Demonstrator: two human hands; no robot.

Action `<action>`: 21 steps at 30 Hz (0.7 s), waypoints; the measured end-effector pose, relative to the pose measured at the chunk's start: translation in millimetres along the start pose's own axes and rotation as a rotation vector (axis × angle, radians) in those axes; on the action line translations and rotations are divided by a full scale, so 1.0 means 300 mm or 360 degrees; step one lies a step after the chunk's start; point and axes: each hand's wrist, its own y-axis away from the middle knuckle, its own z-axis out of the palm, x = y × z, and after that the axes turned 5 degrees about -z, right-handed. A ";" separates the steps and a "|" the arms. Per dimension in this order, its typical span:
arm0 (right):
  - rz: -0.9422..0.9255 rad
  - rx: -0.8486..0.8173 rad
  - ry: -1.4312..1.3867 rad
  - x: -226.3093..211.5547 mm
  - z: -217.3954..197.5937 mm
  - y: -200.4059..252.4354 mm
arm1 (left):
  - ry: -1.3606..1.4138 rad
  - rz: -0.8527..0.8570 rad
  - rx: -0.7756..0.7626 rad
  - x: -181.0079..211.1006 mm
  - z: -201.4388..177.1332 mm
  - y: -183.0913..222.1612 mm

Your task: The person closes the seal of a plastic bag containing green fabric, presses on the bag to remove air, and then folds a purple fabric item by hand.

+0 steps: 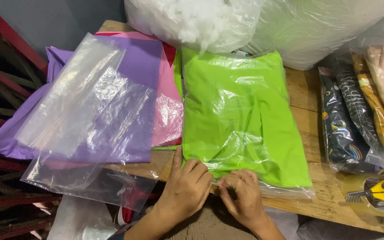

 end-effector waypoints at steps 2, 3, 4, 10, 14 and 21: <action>0.0010 -0.0010 0.0014 0.003 0.003 0.002 | 0.0012 0.0004 0.0018 0.002 -0.005 -0.004; 0.0023 -0.0019 0.0030 0.004 0.004 0.005 | 0.0028 0.0011 0.0035 0.004 -0.007 -0.007; 0.0025 -0.0021 0.0030 0.001 0.003 0.006 | 0.0029 0.0010 0.0034 0.004 0.002 0.000; 0.0026 -0.0004 -0.0002 -0.004 0.007 0.003 | 0.0056 0.0015 0.0027 0.002 0.026 0.011; 0.0006 -0.0004 0.0000 -0.003 0.016 0.003 | 0.0063 0.0045 0.0086 0.005 0.032 0.012; 0.0032 -0.0005 -0.0006 -0.018 0.012 -0.008 | 0.0062 0.0050 0.0087 0.010 0.021 0.010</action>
